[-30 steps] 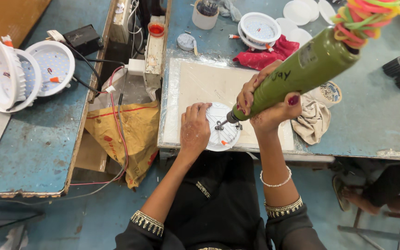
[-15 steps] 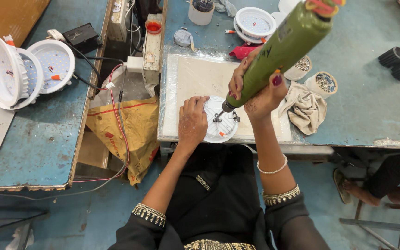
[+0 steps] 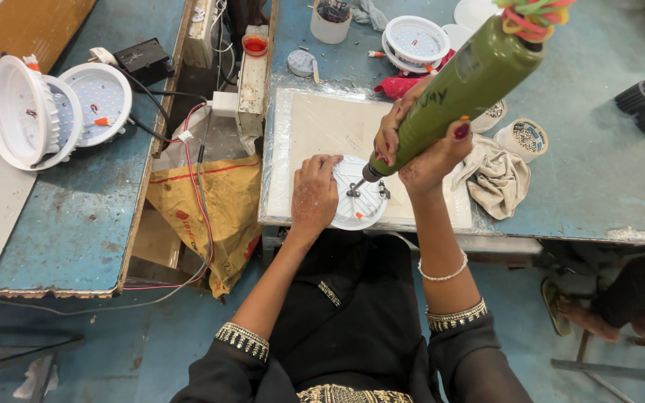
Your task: The person uses a green pneumatic screwdriver to fasten screws into white circular LED light fixtures on a workbench. They repeatedly pick up screws, position them on the fixture, and drive them in before moving to the next unit.
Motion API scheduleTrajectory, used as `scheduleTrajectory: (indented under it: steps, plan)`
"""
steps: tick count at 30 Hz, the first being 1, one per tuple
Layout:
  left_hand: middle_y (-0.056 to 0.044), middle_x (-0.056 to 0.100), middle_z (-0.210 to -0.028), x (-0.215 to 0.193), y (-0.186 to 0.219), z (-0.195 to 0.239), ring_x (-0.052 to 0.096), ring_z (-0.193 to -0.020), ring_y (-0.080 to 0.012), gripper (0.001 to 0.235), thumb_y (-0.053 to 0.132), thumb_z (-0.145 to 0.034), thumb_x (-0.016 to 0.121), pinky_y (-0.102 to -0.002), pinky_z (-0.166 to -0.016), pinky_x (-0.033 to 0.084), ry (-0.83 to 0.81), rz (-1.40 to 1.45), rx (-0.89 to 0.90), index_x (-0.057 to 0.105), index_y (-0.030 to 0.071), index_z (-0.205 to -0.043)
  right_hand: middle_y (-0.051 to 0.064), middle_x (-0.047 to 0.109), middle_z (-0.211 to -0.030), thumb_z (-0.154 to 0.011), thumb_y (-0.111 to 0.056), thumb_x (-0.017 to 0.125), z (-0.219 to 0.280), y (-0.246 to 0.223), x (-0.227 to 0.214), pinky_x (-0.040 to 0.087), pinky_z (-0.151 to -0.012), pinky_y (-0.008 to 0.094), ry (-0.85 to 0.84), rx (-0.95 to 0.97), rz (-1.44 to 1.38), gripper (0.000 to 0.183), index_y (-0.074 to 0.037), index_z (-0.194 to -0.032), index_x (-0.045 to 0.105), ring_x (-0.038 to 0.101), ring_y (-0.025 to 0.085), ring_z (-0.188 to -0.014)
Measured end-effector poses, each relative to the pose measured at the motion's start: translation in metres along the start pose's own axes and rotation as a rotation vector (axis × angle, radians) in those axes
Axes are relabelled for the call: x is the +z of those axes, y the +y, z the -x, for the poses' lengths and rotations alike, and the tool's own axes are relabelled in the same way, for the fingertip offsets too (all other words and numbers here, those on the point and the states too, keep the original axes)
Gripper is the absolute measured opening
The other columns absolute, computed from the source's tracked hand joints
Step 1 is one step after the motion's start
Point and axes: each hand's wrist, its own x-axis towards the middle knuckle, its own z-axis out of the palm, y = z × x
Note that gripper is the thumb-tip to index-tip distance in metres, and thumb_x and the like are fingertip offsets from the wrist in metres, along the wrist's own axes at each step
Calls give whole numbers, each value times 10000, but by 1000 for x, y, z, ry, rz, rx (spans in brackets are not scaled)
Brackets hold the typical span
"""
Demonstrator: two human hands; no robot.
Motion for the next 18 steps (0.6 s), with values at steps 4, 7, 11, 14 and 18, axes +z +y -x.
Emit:
scheduleTrajectory:
  steps: [4, 7, 11, 14, 18]
  plan:
    - [-100, 600, -1236, 0, 0, -1, 540, -1175, -277, 436, 32, -871, 542, -415, -1002, 397, -4, -1, -5, 638, 64, -1295, 146, 460, -781, -975, -721, 559, -1, 1, -4, 413, -433, 333, -55, 31, -22, 776, 37, -1075, 429, 447, 217, -463]
    - [-93, 606, -1228, 1, -1, 0, 545, -1177, -271, 438, 30, -865, 543, -409, -994, 401, 4, -6, -1, 641, 68, -1290, 128, 469, -711, -991, -719, 553, -2, 3, -5, 410, -439, 335, -68, 35, -56, 754, 22, -1063, 435, 436, 213, -444]
    - [-93, 607, -1233, 1, 1, 0, 547, -1163, -271, 442, 31, -856, 547, -409, -987, 400, 18, -41, -9, 641, 67, -1287, 128, 470, -714, -980, -710, 563, -3, -2, -2, 407, -426, 334, -47, 19, -3, 740, 15, -1066, 444, 434, 214, -435]
    - [-99, 604, -1233, 2, 0, 0, 544, -1159, -272, 445, 28, -858, 547, -411, -986, 398, 12, -48, -4, 637, 61, -1292, 134, 466, -758, -978, -701, 568, -4, -4, 0, 409, -421, 333, -36, 19, 2, 730, 11, -1092, 449, 440, 209, -446]
    - [-102, 601, -1234, 2, -1, 1, 543, -1164, -273, 441, 32, -859, 553, -411, -991, 396, 20, -26, -1, 639, 63, -1291, 134, 467, -764, -976, -710, 564, -8, 0, 1, 411, -412, 326, -13, 10, -11, 749, 21, -1093, 452, 452, 209, -450]
